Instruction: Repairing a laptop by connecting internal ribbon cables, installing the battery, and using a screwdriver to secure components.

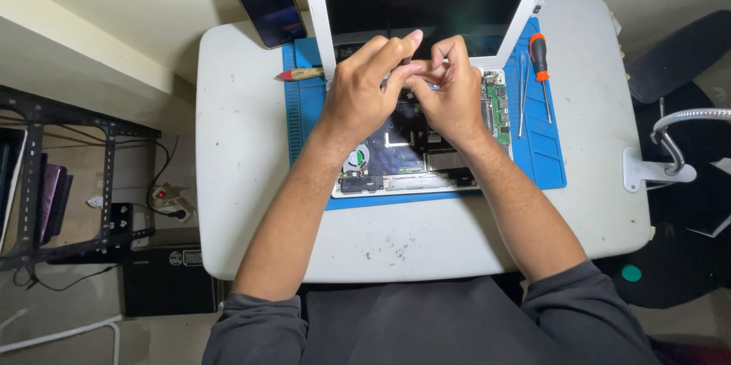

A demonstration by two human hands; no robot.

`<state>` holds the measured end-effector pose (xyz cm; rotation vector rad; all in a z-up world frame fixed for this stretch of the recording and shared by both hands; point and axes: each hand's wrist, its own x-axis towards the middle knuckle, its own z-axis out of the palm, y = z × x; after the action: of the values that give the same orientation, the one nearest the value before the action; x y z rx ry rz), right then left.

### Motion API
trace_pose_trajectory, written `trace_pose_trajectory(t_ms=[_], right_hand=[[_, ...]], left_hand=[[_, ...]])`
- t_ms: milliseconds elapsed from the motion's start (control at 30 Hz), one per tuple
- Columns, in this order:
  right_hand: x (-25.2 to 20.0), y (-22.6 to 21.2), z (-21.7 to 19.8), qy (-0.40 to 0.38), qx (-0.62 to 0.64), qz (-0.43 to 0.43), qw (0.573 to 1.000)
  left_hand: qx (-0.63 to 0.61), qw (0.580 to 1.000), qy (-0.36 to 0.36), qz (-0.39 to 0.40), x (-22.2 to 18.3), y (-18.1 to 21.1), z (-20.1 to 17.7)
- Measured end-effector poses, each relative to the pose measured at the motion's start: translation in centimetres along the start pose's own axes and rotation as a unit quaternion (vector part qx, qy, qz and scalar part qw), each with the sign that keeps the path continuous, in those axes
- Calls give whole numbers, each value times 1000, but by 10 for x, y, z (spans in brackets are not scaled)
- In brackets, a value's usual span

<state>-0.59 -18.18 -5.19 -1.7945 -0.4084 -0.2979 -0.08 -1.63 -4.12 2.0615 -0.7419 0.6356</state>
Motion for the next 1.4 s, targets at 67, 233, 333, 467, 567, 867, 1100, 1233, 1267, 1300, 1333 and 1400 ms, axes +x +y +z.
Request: trace_pose_trajectory(t_ms=[67, 233, 333, 467, 567, 867, 1100, 1233, 1267, 1300, 1333, 1400], right_hand=[[2, 13, -1, -9, 10, -18, 1000], [-3, 16, 1, -9, 21, -37, 999], [-10, 8, 1, 4, -9, -36, 999], [-22, -9, -9, 6, -29, -30, 999], [-43, -7, -5, 15, -37, -10, 999], [-115, -25, 3, 63, -147, -61, 985], [-143, -50, 1, 31, -24, 32, 999], [-161, -37, 1, 29, 40, 118, 992], [-168, -31, 0, 44, 61, 151, 986], [-175, -26, 1, 57, 84, 183, 978], [-182, -19, 2, 57, 85, 184, 978], [-195, -5, 5, 138, 194, 299, 924]], left_hand=[[-21, 1000, 18, 10, 4, -4, 1], [-64, 997, 42, 19, 3, -4, 2], [-84, 994, 59, 30, -1, -3, 7], [-108, 988, 110, 7, -11, -3, 5], [-145, 972, 185, -16, -21, 7, -3], [-199, 921, 310, -129, -85, 58, -7], [-171, 929, 290, -152, -139, 83, -12], [-190, 932, 269, -153, -150, 93, -26], [-162, 931, 273, -181, -150, 98, -32], [-131, 929, 275, -209, -151, 103, -39], [-131, 929, 275, -209, -154, 100, -43], [-97, 895, 377, -218, -160, 94, -49]])
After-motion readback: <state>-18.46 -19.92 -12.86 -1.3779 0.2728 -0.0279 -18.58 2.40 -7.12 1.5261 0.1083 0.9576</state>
